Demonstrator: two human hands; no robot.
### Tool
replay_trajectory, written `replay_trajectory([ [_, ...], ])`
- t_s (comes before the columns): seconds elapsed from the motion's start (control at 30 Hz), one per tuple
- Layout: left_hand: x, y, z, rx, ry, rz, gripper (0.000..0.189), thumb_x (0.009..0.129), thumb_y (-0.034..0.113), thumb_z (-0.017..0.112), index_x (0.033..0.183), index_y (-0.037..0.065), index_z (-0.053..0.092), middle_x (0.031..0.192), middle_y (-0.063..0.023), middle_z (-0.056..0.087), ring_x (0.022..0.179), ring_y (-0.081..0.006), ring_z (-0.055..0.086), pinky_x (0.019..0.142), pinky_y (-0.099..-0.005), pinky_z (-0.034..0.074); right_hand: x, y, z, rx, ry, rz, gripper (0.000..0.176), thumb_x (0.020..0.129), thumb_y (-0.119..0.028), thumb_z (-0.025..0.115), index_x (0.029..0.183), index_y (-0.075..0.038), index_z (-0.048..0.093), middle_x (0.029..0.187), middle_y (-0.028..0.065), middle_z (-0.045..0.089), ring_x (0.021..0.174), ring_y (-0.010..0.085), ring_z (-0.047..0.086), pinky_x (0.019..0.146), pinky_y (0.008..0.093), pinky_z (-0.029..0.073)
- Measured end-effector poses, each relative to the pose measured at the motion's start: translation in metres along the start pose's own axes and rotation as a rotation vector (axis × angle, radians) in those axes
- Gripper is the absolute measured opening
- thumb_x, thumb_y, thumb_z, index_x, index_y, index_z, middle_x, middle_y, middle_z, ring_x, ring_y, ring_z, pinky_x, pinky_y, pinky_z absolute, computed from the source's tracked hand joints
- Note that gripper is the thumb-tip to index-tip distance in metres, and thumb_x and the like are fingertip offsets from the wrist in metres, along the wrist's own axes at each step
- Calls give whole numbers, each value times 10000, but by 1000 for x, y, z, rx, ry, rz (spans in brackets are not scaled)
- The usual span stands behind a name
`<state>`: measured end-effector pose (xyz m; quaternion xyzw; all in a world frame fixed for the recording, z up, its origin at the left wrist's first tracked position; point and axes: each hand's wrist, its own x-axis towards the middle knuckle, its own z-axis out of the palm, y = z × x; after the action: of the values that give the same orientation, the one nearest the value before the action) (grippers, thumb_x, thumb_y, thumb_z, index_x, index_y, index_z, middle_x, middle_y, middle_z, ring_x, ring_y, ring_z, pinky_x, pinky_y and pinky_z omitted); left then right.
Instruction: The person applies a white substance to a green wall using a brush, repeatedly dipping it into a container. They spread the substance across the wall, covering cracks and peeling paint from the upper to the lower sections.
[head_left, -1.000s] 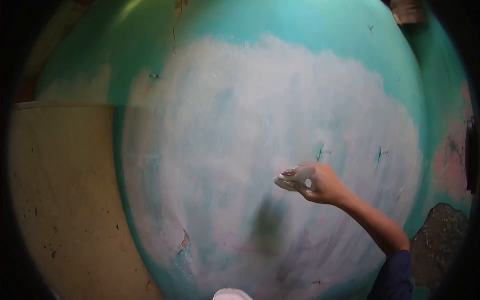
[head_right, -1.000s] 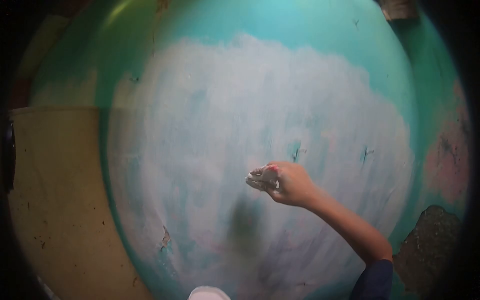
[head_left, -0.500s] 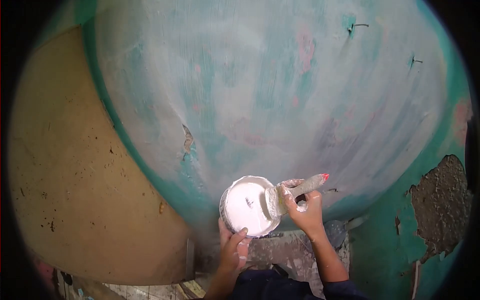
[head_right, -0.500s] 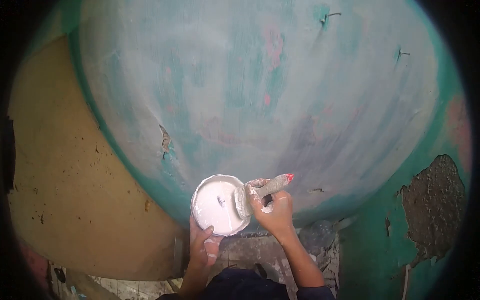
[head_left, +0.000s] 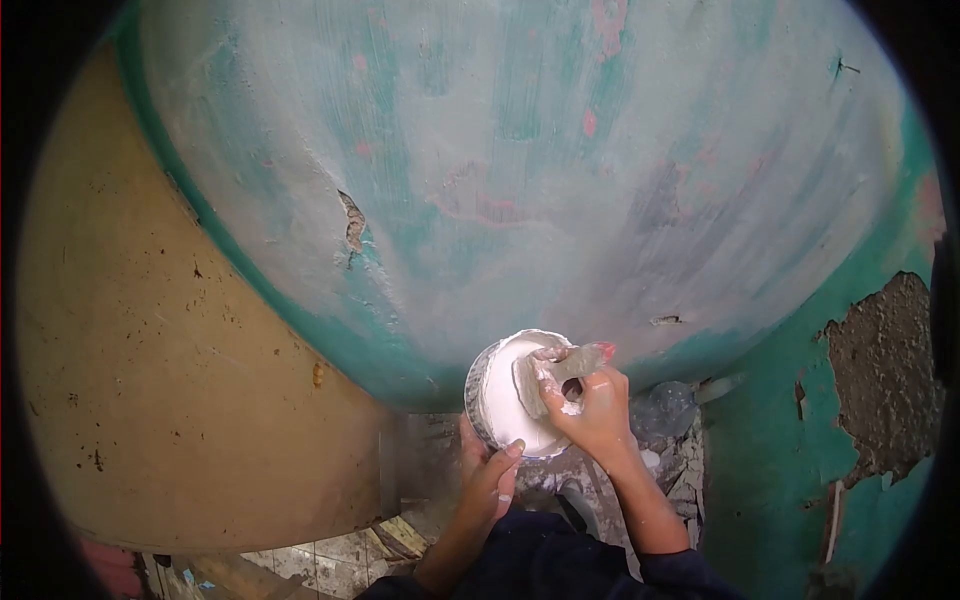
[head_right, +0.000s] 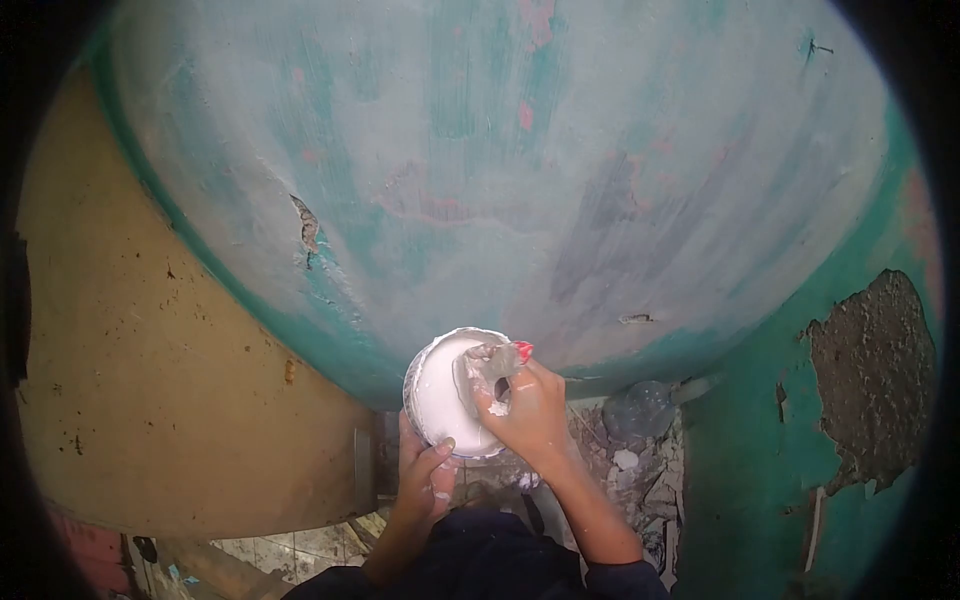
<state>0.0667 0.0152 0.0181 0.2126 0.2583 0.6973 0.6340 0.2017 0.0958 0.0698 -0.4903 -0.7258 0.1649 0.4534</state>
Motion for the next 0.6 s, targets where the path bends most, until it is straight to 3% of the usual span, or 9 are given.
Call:
replay_trajectory([
  [0.1, -3, -5, -1, 9, -7, -20, 762, 798, -70, 577, 1457, 65, 218, 1417, -157, 391, 1334, -274, 399, 1127, -446, 318, -8, 3, -2, -4, -52, -30, 271, 742, -146, 736, 965, 4, 700, 766, 139, 678, 637, 231, 661, 616, 313, 512],
  [0.2, -8, -8, 1, 88, 47, -28, 750, 782, 24, 575, 1452, 33, 238, 1409, -181, 386, 1334, -302, 400, 1118, -468, 336, -16, 9, -7, -28, -127, -59, 280, 733, -147, 740, 973, -6, 706, 801, 146, 685, 659, 226, 667, 620, 307, 512],
  [0.3, -10, -12, -3, 107, 38, -41, 750, 784, 21, 572, 1455, 35, 236, 1408, -183, 386, 1323, -306, 415, 1106, -478, 358, -22, 20, -11, 64, -157, -1, 259, 781, -120, 722, 1012, -5, 689, 859, 125, 696, 705, 220, 666, 677, 331, 527],
  [0.37, -13, -15, -2, -8, 49, -44, 761, 801, -60, 593, 1457, 65, 227, 1408, -151, 402, 1314, -274, 419, 1103, -444, 355, -25, 27, -15, 673, 10, 294, 201, 875, -104, 679, 1021, 34, 686, 944, 98, 712, 808, 172, 676, 736, 299, 520],
  [0.4, -15, -16, -2, -9, 50, -40, 761, 801, -60, 593, 1457, 65, 227, 1408, -151, 402, 1314, -274, 419, 1103, -444, 355, -28, 32, -22, 719, -25, 436, 205, 917, -73, 638, 1077, 53, 654, 1020, 83, 690, 918, 161, 664, 830, 298, 510],
  [0.43, -16, -18, -2, -6, 57, -38, 764, 800, -60, 594, 1458, 65, 226, 1403, -150, 406, 1310, -276, 424, 1098, -442, 362, -29, 37, -25, 720, -28, 430, 205, 917, -73, 638, 1077, 53, 654, 1020, 83, 690, 918, 161, 664, 830, 298, 510],
  [0.5, -17, -22, 1, -7, 62, -26, 767, 799, -61, 595, 1459, 65, 224, 1398, -148, 411, 1305, -278, 429, 1093, -439, 369, -32, 54, -26, 1118, 89, 579, 252, 914, -81, 639, 1131, 48, 630, 1072, 98, 677, 987, 159, 647, 881, 297, 496],
  [0.6, -19, -29, 8, 10, 62, 5, 772, 797, -64, 592, 1462, 68, 222, 1394, -150, 410, 1303, -280, 432, 1086, -433, 378, -38, 68, -38, 1294, 55, 622, 289, 940, -103, 604, 1190, 41, 588, 1149, 113, 650, 1078, 187, 628, 947, 316, 486],
])
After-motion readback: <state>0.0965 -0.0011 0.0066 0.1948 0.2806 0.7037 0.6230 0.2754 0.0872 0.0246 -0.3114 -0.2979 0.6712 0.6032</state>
